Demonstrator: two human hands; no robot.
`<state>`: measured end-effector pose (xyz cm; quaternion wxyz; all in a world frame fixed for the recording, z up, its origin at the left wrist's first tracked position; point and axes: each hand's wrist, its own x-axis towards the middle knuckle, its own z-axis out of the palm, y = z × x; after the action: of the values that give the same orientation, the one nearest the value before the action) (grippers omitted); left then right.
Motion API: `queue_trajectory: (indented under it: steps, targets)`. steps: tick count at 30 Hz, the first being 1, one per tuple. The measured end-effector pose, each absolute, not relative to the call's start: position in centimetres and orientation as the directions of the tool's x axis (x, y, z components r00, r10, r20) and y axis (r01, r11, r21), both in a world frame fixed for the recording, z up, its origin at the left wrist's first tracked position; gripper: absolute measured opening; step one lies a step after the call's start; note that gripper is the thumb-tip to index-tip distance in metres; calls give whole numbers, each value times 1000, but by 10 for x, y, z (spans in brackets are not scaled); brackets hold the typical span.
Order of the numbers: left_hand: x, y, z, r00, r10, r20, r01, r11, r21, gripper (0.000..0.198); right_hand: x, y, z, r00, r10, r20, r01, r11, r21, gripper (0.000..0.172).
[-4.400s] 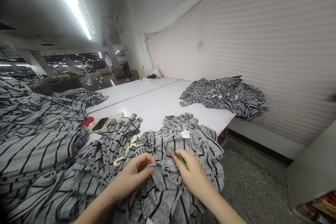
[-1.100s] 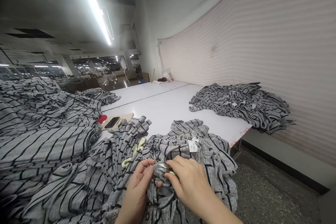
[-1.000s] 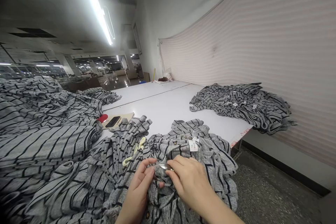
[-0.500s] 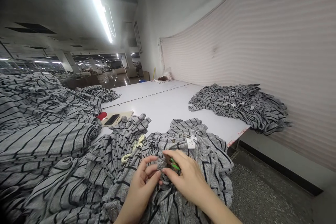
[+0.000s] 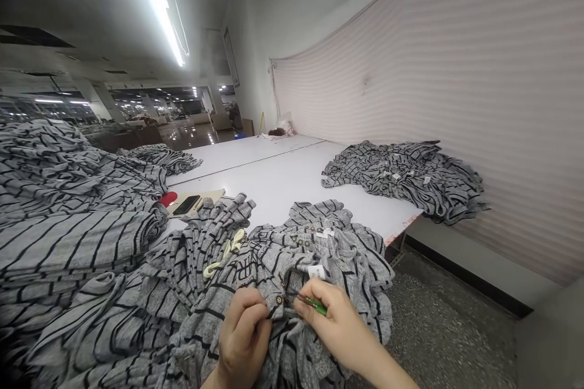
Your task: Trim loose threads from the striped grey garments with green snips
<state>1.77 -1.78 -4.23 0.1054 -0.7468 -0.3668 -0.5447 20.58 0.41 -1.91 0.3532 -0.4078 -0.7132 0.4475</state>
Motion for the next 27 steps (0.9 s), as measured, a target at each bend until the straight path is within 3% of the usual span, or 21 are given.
queue_trajectory:
  steps: [6, 11, 16, 20, 27]
  targets:
    - [15, -21, -45, 144, 526, 838, 679, -669, 303, 27, 203, 6, -11, -297, 941, 161, 257, 241, -936, 33]
    - [16, -20, -43, 141, 562, 815, 707, -633, 314, 26, 196, 5, -5, -400, 909, 117, 156, 193, -969, 30]
    - [15, -16, -45, 128, 586, 800, 699, -626, 346, 29, 201, 3, -7, -387, 909, 152, 356, 300, -885, 19]
    - [13, -16, -49, 108, 579, 808, 685, -632, 361, 30, 205, 3, -10, -392, 889, 238, 496, 422, -759, 23]
    - [15, -16, -47, 93, 539, 837, 680, -649, 342, 32, 193, 1, -5, -430, 872, 234, 540, 456, -707, 22]
